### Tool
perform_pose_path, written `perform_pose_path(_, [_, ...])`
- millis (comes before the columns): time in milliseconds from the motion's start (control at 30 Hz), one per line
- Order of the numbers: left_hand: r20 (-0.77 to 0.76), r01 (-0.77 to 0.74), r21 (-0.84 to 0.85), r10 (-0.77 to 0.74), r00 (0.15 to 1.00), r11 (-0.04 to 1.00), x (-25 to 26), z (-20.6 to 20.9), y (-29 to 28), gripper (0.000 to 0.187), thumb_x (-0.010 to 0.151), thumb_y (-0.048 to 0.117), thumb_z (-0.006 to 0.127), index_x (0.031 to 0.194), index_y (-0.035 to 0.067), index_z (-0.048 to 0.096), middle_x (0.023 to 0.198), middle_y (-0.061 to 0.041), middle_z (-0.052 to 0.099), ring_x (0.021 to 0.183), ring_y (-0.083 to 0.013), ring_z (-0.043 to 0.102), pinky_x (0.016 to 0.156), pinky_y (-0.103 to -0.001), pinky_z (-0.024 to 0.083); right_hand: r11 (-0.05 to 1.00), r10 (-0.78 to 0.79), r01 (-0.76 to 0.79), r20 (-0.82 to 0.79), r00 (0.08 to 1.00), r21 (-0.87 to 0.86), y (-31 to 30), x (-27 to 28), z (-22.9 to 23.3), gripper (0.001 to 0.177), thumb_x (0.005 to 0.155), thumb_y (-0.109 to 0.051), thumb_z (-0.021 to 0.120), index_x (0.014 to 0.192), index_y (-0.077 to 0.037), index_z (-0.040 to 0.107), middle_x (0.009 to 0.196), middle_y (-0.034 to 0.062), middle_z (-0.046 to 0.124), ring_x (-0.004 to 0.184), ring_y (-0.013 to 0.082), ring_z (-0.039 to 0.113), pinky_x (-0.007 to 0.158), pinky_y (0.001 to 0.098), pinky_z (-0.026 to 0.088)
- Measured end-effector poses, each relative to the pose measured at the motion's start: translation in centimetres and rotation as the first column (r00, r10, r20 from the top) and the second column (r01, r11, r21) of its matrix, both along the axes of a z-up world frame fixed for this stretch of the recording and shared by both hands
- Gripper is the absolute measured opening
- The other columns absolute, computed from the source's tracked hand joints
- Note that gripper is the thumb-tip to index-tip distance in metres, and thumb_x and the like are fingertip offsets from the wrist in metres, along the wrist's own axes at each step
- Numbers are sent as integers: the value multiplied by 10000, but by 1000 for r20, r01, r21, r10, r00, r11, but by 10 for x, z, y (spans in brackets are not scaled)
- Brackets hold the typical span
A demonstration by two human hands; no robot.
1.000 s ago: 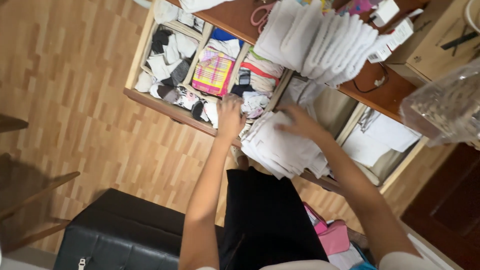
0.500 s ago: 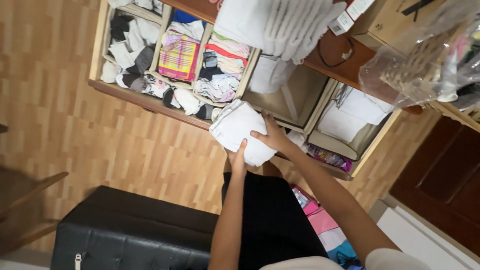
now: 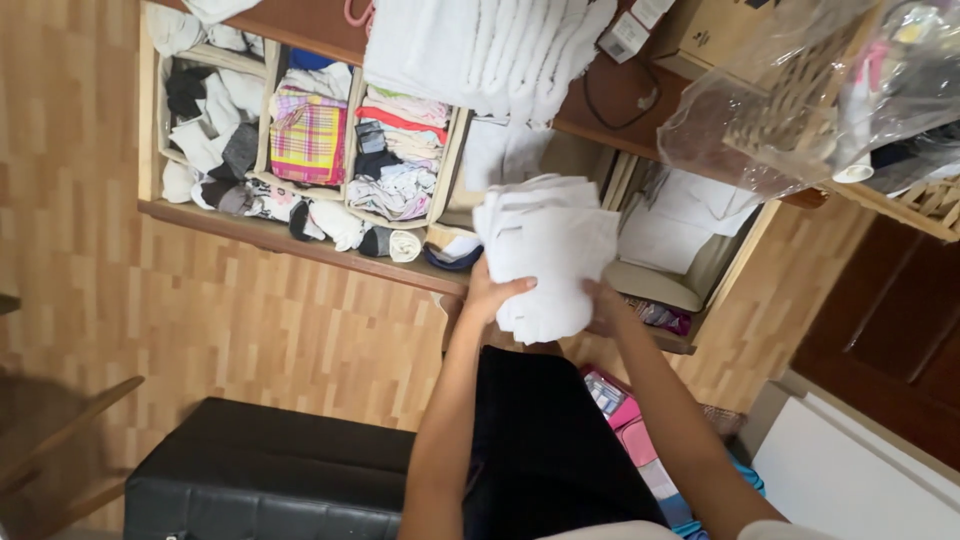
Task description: Fold laundry and organize it into a dresser drawer.
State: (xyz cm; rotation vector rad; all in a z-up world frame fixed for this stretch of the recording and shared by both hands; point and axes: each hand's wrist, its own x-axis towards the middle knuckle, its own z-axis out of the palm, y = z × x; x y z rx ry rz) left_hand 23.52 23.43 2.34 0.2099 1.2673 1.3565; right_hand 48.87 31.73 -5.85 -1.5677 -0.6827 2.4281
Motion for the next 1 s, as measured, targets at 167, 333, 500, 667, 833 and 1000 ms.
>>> perform_pose_path(167, [362,-37,-60,57,931,998,9,-58,-16,745,712,92,826,1375,-55,521,1196,-180,677,1053,-288,673,895,-393,576,969,-155,117,164,974,218,79,-30,-19,612,987,-441,542,1466,-61,515,1409,112,625,1219,243,625,1029,381,517])
perform_pose_path(333, [513,-276,-395,460,725,876,4,-107,-119,749,772,245,746,1414,-61,510,1285,-218,649,1165,-369,633,1043,-450,520,832,-77,-94,281,957,547,123,-146,-42,413,950,-119,703,1354,-40,672,1275,87,718,1106,194,671,953,303,542])
perform_pose_path(500, [441,-468,-388,606,662,794,-26,-92,-154,772,826,382,695,1414,-78,500,1316,-229,622,1187,-385,610,1042,-477,497,753,-185,-174,458,870,635,138,-213,-91,782,693,-274,942,1318,27,582,1147,164,703,997,223,655,863,324,546])
perform_pose_path(667, [514,-449,-356,573,638,819,-44,-67,-159,784,825,405,689,1413,-77,497,1322,-236,620,1202,-384,607,1039,-482,503,468,29,-474,524,851,746,140,-213,-89,802,676,-325,1003,1274,64,637,1228,185,670,1096,268,646,946,371,526])
perform_pose_path(833, [358,-471,-420,618,699,776,-46,-47,-149,765,844,387,683,1418,-88,507,1334,-230,627,1212,-369,610,1048,-455,499,900,51,-146,235,971,411,146,-187,-62,644,715,-179,833,1304,15,663,1216,180,692,1007,298,703,835,420,570])
perform_pose_path(1000, [339,-472,-454,636,693,756,-41,-40,-142,808,813,362,692,1459,-65,458,1376,-226,592,1241,-370,585,1072,-461,471,958,-284,277,-89,955,-76,170,-178,-41,527,807,-97,798,1297,-14,624,1293,128,695,1157,259,703,1047,398,570])
